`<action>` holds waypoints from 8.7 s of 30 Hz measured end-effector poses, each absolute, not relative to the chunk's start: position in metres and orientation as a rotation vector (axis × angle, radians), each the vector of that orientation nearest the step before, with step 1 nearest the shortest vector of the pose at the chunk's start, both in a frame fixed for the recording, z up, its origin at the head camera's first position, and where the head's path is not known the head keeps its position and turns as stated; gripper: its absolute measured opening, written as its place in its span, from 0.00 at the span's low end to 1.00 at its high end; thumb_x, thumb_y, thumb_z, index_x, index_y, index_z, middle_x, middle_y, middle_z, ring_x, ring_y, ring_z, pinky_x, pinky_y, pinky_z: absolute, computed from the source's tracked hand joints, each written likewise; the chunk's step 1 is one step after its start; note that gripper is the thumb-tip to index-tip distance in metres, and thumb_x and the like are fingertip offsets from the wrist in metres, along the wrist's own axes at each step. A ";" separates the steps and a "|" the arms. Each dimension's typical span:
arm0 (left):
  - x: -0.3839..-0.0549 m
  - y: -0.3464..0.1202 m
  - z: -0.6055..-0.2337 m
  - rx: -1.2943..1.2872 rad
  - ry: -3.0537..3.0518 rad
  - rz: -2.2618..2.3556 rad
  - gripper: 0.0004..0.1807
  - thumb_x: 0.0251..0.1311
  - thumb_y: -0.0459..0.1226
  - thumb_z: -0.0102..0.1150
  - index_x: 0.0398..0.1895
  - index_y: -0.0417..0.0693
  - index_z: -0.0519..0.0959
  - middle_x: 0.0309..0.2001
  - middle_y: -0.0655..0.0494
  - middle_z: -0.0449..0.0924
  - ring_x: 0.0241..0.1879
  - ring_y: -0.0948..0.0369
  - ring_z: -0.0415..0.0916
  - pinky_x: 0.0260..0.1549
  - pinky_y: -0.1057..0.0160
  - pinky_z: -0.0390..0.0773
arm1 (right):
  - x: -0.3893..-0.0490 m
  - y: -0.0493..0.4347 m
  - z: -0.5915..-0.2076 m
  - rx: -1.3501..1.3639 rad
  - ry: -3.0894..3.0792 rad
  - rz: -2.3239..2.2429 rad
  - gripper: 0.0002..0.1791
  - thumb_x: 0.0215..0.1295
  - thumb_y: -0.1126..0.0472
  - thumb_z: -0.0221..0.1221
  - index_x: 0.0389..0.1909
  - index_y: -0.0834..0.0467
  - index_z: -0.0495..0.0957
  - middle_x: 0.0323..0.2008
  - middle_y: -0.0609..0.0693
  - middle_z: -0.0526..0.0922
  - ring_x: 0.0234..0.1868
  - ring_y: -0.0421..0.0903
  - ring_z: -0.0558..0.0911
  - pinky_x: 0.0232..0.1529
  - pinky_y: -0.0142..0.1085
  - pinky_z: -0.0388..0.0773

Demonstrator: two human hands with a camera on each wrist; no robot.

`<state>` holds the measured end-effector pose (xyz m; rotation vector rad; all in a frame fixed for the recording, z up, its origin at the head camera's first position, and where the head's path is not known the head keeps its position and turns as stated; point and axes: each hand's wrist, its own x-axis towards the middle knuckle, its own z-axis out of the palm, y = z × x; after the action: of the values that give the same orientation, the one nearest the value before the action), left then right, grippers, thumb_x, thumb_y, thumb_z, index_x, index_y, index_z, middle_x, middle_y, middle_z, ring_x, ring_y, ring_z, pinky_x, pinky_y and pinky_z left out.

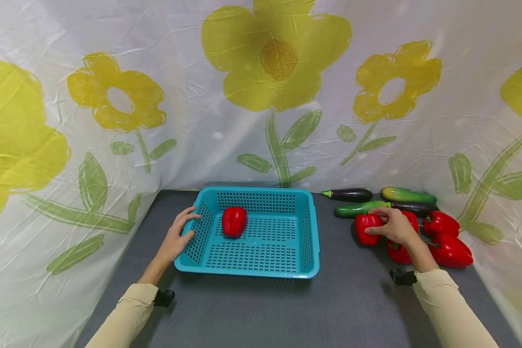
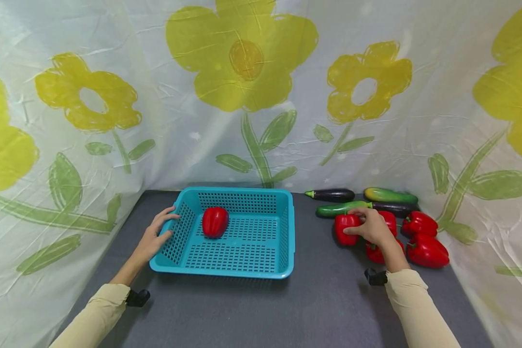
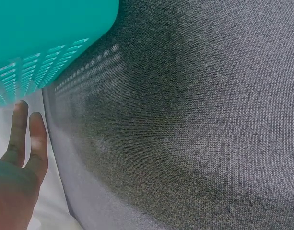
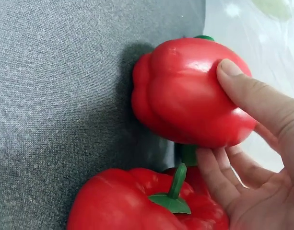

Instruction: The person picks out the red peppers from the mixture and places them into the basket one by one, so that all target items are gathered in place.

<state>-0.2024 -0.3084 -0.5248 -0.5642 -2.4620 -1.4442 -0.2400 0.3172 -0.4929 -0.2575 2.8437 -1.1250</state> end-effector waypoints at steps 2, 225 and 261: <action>-0.203 -0.308 -0.524 -0.565 -2.460 -1.440 0.23 0.64 0.18 0.48 0.62 0.33 0.74 0.75 0.38 0.55 0.73 0.38 0.50 0.52 0.68 0.61 | -0.239 0.318 -0.492 -0.262 2.844 -1.131 0.29 0.54 0.58 0.76 0.56 0.65 0.81 0.53 0.68 0.79 0.51 0.67 0.78 0.43 0.51 0.79; -0.193 -0.297 -0.505 -0.509 -2.470 -1.468 0.22 0.62 0.16 0.46 0.60 0.26 0.73 0.73 0.31 0.55 0.72 0.33 0.49 0.53 0.48 0.61 | -0.279 0.041 -0.495 -0.199 2.077 -1.904 0.29 0.59 0.63 0.73 0.62 0.60 0.77 0.57 0.63 0.77 0.55 0.60 0.77 0.49 0.50 0.79; -0.196 -0.299 -0.510 -0.510 -2.457 -1.484 0.22 0.62 0.15 0.46 0.60 0.26 0.72 0.73 0.31 0.54 0.72 0.32 0.48 0.54 0.36 0.60 | -0.285 0.028 -0.520 -0.081 2.105 -1.845 0.30 0.58 0.63 0.73 0.61 0.62 0.75 0.56 0.62 0.78 0.55 0.58 0.78 0.49 0.48 0.80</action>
<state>-0.1962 -0.2991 -0.5101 -0.5096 -2.4567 -1.4838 -0.2852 0.0275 -0.5197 -0.0808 2.1046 -1.8446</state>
